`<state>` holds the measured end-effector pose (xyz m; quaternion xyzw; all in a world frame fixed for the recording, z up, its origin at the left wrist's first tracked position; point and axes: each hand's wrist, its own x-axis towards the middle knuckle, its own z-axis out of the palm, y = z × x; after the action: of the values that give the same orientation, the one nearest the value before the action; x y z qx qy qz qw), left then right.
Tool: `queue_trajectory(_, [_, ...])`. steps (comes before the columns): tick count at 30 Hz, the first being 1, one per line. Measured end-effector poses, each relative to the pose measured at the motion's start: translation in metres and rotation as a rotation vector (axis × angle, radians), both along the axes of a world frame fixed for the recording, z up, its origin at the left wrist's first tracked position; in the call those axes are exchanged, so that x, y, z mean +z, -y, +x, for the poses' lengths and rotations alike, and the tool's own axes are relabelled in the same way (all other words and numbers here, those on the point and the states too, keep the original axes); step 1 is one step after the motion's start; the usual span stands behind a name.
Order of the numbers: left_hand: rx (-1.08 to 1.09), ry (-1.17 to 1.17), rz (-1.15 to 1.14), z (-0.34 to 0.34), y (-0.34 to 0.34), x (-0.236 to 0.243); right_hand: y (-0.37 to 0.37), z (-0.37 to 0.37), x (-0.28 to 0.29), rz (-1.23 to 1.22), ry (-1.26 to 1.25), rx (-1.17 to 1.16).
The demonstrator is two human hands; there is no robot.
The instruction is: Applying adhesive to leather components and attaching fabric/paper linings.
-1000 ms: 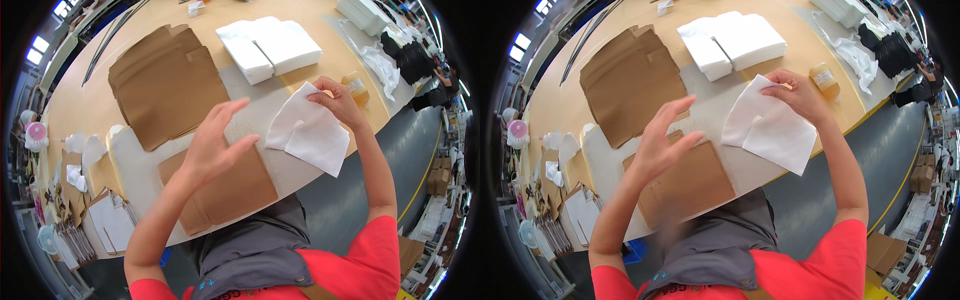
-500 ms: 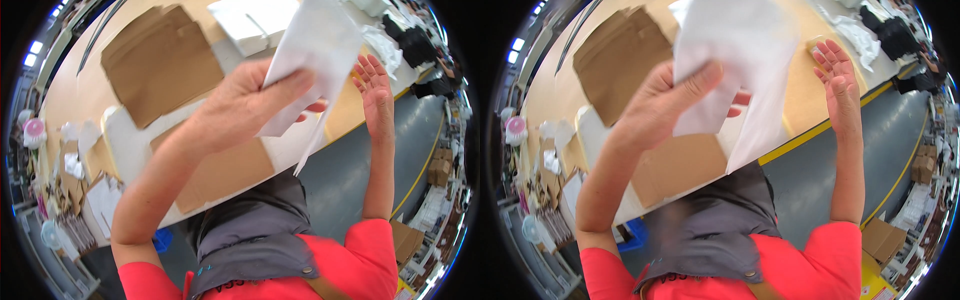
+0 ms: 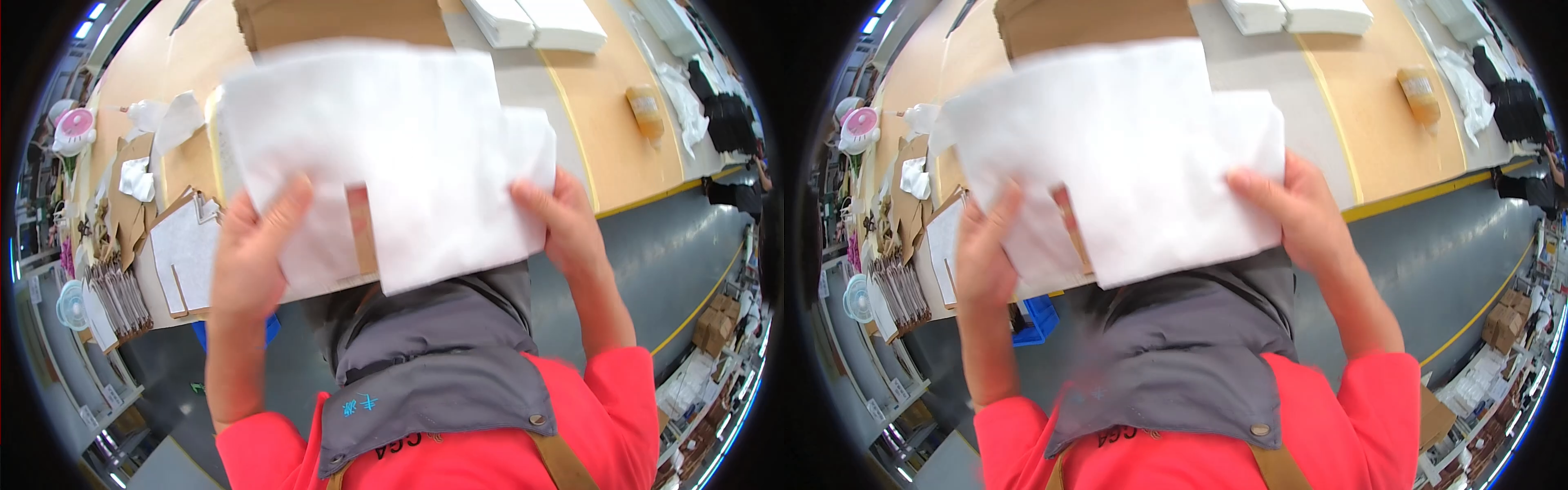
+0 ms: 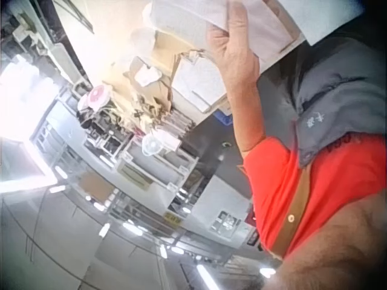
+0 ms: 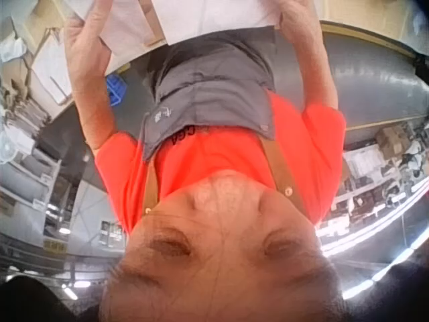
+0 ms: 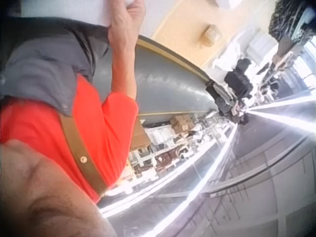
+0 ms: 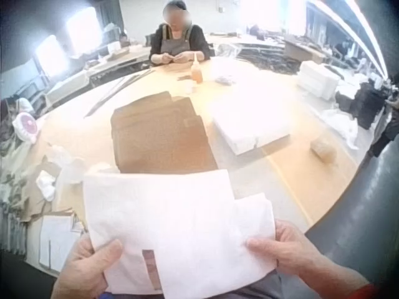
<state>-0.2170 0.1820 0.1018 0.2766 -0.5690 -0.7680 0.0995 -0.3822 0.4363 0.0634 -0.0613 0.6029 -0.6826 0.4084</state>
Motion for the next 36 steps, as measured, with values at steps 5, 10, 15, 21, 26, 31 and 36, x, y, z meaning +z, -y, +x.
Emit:
queue_trajectory(5, [0.003,0.04,0.026,0.034,-0.024,-0.031,-0.011,0.023,-0.007,0.185,-0.029,0.062])
queue_trajectory(10, [0.047,0.053,0.145,0.031,-0.027,-0.053,-0.003,0.02,-0.015,0.219,-0.026,0.045])
queue_trajectory(15, [0.012,0.063,0.088,0.009,-0.014,-0.065,0.01,0.008,-0.023,0.248,-0.059,0.016])
queue_trajectory(21, [0.02,0.058,0.107,-0.007,-0.006,-0.07,0.018,-0.001,-0.03,0.208,-0.058,-0.017])
queue_trajectory(26, [0.027,0.06,0.099,-0.01,-0.004,-0.075,0.021,-0.003,-0.033,0.228,-0.04,-0.016])
queue_trajectory(31, [0.013,0.067,0.13,-0.01,-0.003,-0.077,0.021,-0.002,-0.035,0.24,-0.04,-0.014])
queue_trajectory(36, [0.019,0.07,0.152,-0.012,-0.004,-0.075,0.021,-0.002,-0.038,0.247,-0.048,-0.005])
